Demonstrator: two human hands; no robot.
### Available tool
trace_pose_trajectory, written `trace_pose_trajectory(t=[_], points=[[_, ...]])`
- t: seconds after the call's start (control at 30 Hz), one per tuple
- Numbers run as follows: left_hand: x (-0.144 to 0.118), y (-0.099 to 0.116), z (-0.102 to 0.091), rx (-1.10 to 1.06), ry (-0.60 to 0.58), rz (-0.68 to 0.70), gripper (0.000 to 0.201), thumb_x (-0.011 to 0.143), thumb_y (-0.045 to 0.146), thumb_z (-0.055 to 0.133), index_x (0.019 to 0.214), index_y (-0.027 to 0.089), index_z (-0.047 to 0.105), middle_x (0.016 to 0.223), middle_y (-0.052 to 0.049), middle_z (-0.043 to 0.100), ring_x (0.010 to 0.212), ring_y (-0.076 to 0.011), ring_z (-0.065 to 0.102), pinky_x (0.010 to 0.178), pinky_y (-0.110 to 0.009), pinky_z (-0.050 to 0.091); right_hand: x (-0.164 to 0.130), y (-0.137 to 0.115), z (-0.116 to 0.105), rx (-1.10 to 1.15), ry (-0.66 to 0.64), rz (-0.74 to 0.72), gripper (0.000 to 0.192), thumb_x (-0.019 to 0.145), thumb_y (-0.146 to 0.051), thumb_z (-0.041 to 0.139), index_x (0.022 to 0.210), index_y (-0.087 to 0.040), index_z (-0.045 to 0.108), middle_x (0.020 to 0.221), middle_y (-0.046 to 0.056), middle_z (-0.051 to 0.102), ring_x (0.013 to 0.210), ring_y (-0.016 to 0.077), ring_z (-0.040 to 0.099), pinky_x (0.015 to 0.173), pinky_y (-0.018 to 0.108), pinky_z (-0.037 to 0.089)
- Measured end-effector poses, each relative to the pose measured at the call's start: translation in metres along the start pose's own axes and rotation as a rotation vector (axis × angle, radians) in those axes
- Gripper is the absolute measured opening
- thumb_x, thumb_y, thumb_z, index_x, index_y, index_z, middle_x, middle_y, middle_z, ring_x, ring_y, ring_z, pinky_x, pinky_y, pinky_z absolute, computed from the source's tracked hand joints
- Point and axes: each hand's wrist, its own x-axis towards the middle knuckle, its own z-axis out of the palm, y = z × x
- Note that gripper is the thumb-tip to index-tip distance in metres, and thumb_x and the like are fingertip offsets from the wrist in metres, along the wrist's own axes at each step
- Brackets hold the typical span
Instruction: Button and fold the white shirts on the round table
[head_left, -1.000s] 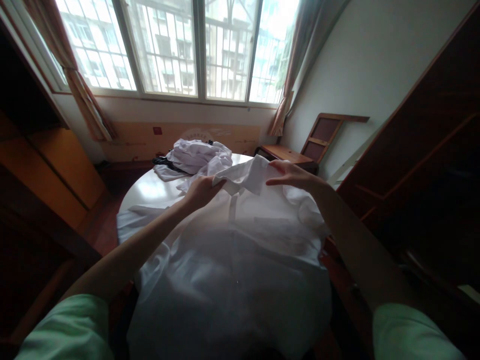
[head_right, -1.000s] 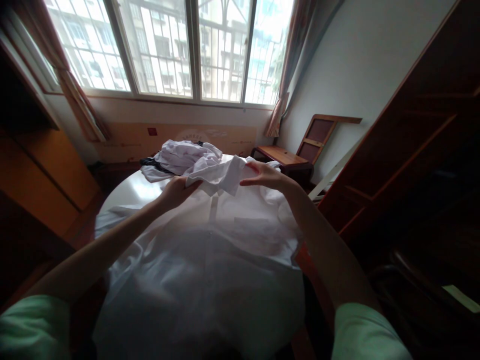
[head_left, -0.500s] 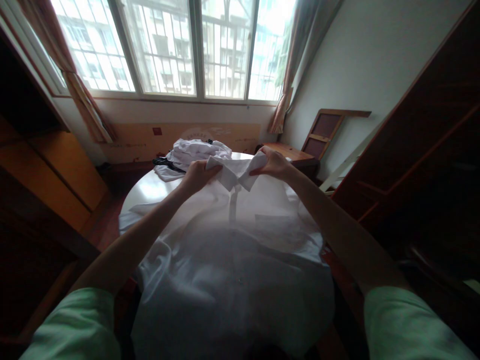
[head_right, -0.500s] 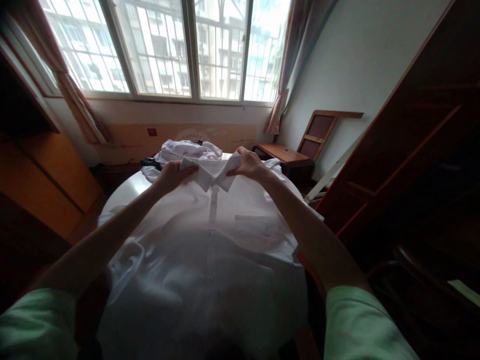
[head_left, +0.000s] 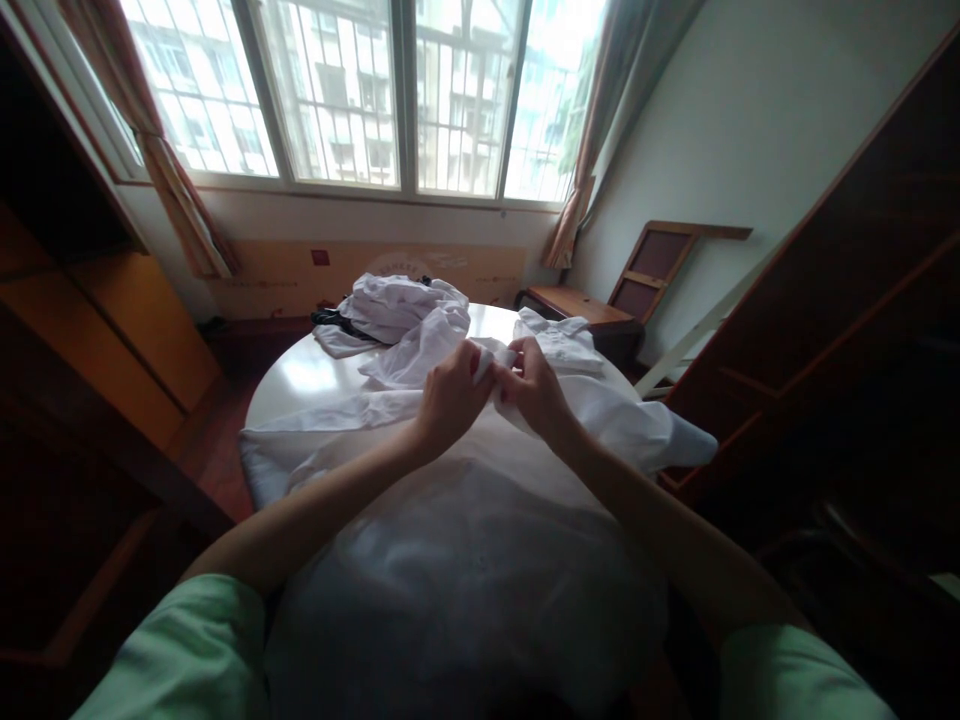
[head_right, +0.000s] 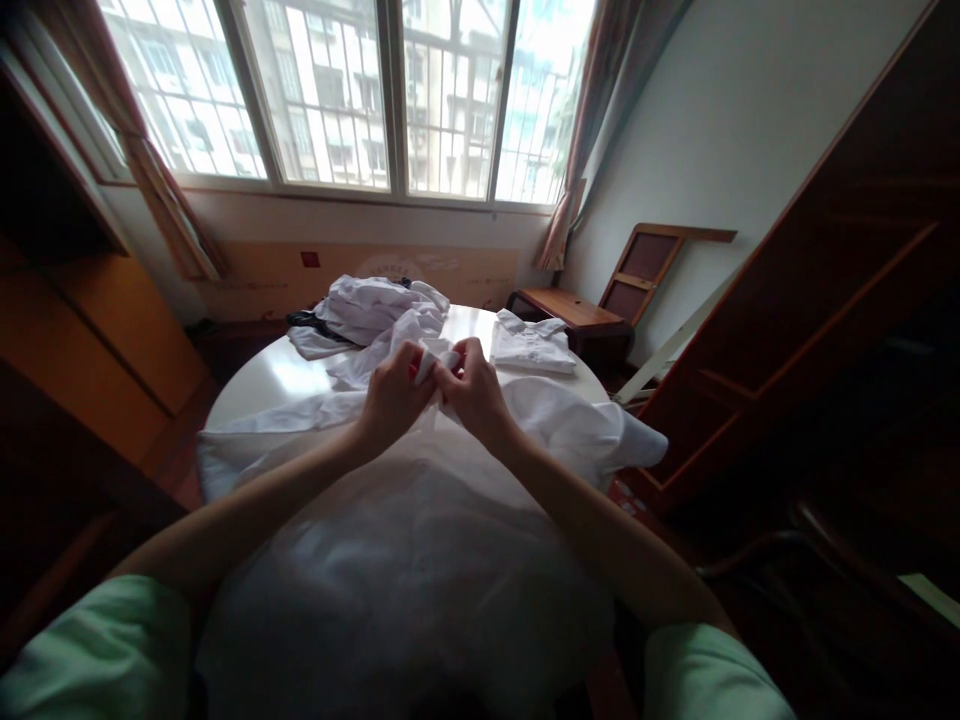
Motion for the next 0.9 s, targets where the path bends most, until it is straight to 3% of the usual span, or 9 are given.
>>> trace_pose_trajectory(t=[0.17,0.33,0.47,0.57,0.63,0.7,0.77,0.83,0.9], points=[[-0.007,-0.004,0.004,-0.093,-0.043,0.119,0.009,0.080,0.027,0.053,0.081,0.019,0.050,0.074,-0.003,0.061,0.065,-0.0141,0.057,0.060,-0.026,0.043,0.008,0.013,-0.009,0.112,-0.086,0.120,0.041,0.069,-0.056,0.057,0.087,-0.023,0.040,0.076,0.000,0.057,0.069,0.0180,0.059,0.056,0.030,0.049],[-0.010,-0.015,-0.001,-0.097,-0.216,0.255,0.032,0.072,0.018,0.057,0.104,0.019,0.052,0.091,-0.006,0.066,0.077,-0.0159,0.062,0.067,-0.027,0.047,0.015,0.023,-0.014,-0.009,-0.078,-0.022,0.038,0.062,-0.046,0.063,0.086,-0.024,0.042,0.079,-0.001,0.056,0.066,0.0173,0.058,0.055,0.031,0.047],[-0.005,-0.039,-0.025,0.279,-0.386,0.167,0.026,0.073,0.025,0.057,0.098,0.020,0.059,0.078,-0.005,0.067,0.069,-0.0198,0.063,0.061,-0.028,0.046,0.034,0.020,-0.029,-0.194,-0.035,-0.129,0.023,0.063,-0.031,0.059,0.080,-0.023,0.045,0.079,0.000,0.056,0.066,0.0173,0.056,0.058,0.032,0.045],[-0.001,-0.060,-0.054,0.551,-0.443,0.076,0.011,0.071,0.025,0.056,0.077,0.018,0.062,0.064,-0.006,0.062,0.060,-0.0211,0.060,0.055,-0.027,0.042,0.062,0.015,-0.056,-0.395,0.115,-0.166,0.018,0.062,-0.023,0.059,0.076,-0.023,0.047,0.078,0.001,0.058,0.072,0.0199,0.056,0.065,0.034,0.043],[-0.002,-0.065,-0.073,0.600,-0.493,0.053,0.008,0.070,0.023,0.055,0.068,0.018,0.061,0.058,-0.004,0.059,0.054,-0.0187,0.057,0.051,-0.026,0.039,0.081,0.011,-0.075,-0.509,0.226,-0.147,0.017,0.064,-0.019,0.059,0.075,-0.022,0.047,0.079,0.004,0.060,0.075,0.0218,0.056,0.067,0.036,0.042],[-0.010,-0.056,-0.085,0.499,-0.599,0.074,0.014,0.074,0.022,0.051,0.063,0.018,0.059,0.054,-0.002,0.056,0.049,-0.0150,0.052,0.050,-0.024,0.036,0.095,0.006,-0.090,-0.598,0.305,-0.154,0.015,0.068,-0.016,0.058,0.075,-0.023,0.047,0.083,0.006,0.062,0.077,0.0228,0.056,0.070,0.036,0.040],[-0.024,-0.032,-0.090,0.241,-0.779,0.143,0.024,0.082,0.025,0.044,0.066,0.018,0.060,0.054,-0.001,0.056,0.048,-0.0125,0.050,0.049,-0.023,0.036,0.103,0.000,-0.095,-0.642,0.359,-0.184,0.015,0.070,-0.014,0.057,0.077,-0.022,0.047,0.087,0.007,0.062,0.078,0.0221,0.055,0.072,0.036,0.039],[-0.039,0.001,-0.087,-0.063,-0.941,0.205,0.028,0.089,0.031,0.039,0.081,0.020,0.064,0.065,-0.001,0.062,0.056,-0.0117,0.054,0.053,-0.021,0.040,0.104,-0.006,-0.088,-0.620,0.367,-0.235,0.015,0.071,-0.013,0.057,0.079,-0.022,0.048,0.087,0.005,0.061,0.075,0.0198,0.055,0.070,0.034,0.039],[-0.048,0.029,-0.080,-0.338,-1.187,0.273,0.024,0.083,0.036,0.054,0.099,0.022,0.064,0.081,-0.002,0.068,0.069,-0.0139,0.060,0.060,-0.022,0.045,0.100,-0.013,-0.074,-0.520,0.313,-0.295,0.013,0.073,-0.017,0.057,0.081,-0.023,0.048,0.080,0.002,0.058,0.068,0.0168,0.053,0.064,0.031,0.040]])
